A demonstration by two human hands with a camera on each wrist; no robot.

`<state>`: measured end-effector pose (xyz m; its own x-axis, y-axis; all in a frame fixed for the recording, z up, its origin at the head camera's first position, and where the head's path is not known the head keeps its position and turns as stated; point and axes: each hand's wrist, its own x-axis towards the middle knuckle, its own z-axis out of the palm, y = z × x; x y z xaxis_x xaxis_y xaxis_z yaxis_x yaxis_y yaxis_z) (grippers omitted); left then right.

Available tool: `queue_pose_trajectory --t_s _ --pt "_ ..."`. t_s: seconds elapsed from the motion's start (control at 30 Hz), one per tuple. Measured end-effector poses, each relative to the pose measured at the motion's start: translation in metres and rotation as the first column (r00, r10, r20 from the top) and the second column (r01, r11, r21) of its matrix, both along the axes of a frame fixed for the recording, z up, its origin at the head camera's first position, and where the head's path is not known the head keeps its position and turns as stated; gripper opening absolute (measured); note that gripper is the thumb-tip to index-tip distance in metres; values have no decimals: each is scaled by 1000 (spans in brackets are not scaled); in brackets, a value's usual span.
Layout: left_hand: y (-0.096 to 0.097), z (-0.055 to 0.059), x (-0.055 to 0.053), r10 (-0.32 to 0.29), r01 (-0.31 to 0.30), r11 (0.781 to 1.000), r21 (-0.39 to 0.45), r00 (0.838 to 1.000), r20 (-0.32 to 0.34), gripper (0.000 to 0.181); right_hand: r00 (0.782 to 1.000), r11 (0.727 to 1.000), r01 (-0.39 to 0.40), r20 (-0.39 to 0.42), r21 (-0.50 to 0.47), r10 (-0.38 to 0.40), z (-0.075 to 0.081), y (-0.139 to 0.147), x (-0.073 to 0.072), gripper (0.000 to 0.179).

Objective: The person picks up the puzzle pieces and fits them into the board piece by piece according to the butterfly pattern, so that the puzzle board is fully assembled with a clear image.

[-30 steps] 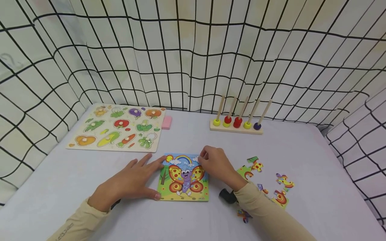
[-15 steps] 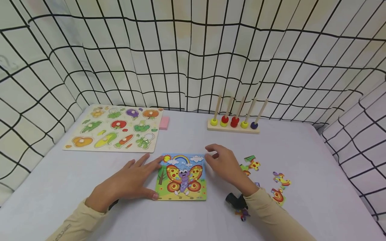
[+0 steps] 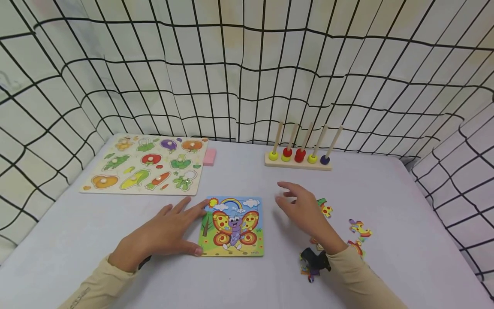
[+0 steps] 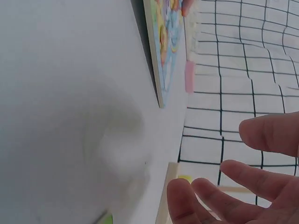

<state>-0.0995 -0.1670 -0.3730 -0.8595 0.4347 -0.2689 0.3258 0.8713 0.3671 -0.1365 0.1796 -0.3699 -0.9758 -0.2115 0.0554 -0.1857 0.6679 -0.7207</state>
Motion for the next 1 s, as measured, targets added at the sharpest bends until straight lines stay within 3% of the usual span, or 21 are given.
queue_pose_trajectory --t_s 0.5,0.73,1.0 --pt "0 0 0 -3 3 1000 7 1000 5 94 994 995 75 71 61 -79 13 42 -3 59" --pt "1 0 -1 -1 1 1000 10 1000 3 94 982 984 123 131 129 -140 15 64 -9 73" --pt "1 1 -1 -1 1 1000 10 1000 8 93 956 969 158 216 192 -199 6 82 -15 81"
